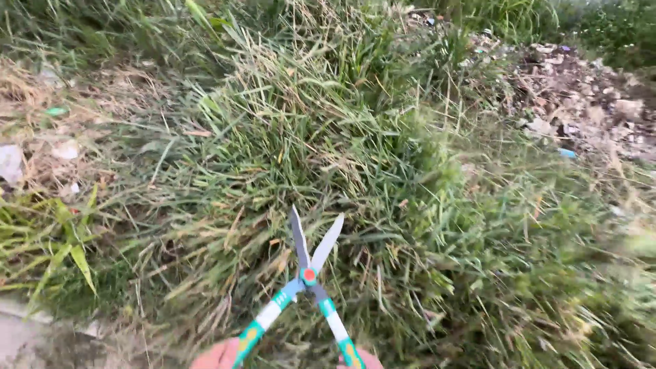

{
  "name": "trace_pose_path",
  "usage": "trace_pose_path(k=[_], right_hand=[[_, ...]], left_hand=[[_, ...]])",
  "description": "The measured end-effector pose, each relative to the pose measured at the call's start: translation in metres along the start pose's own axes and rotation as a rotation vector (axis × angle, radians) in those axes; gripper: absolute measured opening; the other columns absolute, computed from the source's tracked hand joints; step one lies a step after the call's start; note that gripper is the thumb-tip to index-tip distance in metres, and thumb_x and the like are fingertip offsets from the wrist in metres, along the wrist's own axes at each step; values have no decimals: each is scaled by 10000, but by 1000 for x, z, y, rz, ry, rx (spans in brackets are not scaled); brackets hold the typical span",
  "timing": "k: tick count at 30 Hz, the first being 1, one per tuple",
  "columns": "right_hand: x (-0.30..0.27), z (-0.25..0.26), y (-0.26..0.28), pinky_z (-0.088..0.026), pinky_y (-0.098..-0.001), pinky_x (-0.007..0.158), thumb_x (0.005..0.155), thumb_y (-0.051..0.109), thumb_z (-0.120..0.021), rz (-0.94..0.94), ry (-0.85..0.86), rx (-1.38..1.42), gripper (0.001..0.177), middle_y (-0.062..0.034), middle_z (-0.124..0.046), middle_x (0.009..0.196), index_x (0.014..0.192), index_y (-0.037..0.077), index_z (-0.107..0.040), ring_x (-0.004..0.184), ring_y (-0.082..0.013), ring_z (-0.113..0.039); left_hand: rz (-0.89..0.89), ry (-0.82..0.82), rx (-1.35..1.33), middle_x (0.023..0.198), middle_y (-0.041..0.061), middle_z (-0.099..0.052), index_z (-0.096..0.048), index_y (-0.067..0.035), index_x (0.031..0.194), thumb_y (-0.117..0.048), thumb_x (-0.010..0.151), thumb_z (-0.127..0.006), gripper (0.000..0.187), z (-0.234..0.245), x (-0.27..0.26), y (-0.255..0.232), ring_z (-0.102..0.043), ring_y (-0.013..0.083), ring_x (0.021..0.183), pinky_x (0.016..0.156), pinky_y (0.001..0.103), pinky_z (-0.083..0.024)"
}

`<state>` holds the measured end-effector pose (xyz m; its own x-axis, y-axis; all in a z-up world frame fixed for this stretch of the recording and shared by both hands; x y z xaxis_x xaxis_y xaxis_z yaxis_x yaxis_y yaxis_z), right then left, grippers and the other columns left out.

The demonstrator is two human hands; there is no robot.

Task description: Trimming tall grass and weeds using long-handled garden shears next to a driveway.

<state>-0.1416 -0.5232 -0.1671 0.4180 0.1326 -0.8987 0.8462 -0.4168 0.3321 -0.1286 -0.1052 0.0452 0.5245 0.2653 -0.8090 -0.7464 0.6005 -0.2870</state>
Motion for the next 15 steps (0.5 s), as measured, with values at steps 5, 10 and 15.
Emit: trace_pose_path(k=[5, 10, 15], right_hand=[[-197, -65, 19, -373, -244, 522, 848, 10, -822, 234, -92, -451, 291, -78, -569, 650, 1112, 47, -706, 498, -147, -480], [-283, -85, 6, -419, -272, 400, 913, 46, -707, 333, -108, -433, 172, -74, -495, 614, 1060, 65, -619, 419, -136, -386], [-306, -72, -41, -314, -245, 410, 899, 24, -694, 385, -167, -374, 159, -78, -491, 624, 1039, 38, -620, 411, -136, -375]], left_hand=[[-173, 59, -31, 1112, -21, -658, -599, -302, 1312, -616, 969, -393, 509, 4, -94, -21, -564, 156, 960, 857, 265, -428], [-279, 92, -130, 1012, -22, -800, -545, -267, 1443, -470, 934, -619, 552, 3, -146, -32, -568, 126, 624, 609, 255, -481], [-380, 138, 184, 893, -62, -726, -441, -348, 1469, -593, 915, -578, 621, -18, -147, -13, -648, 79, 663, 656, 251, -496]])
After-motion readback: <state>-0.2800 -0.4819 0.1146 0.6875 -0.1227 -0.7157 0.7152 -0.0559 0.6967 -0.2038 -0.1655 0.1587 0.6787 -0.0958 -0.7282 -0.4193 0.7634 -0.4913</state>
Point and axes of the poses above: each hand's wrist, its own x-axis towards the middle knuckle, its own z-axis out of the back of the hand, y = z × x, the point moved 7 cm from there along x, towards the middle knuckle
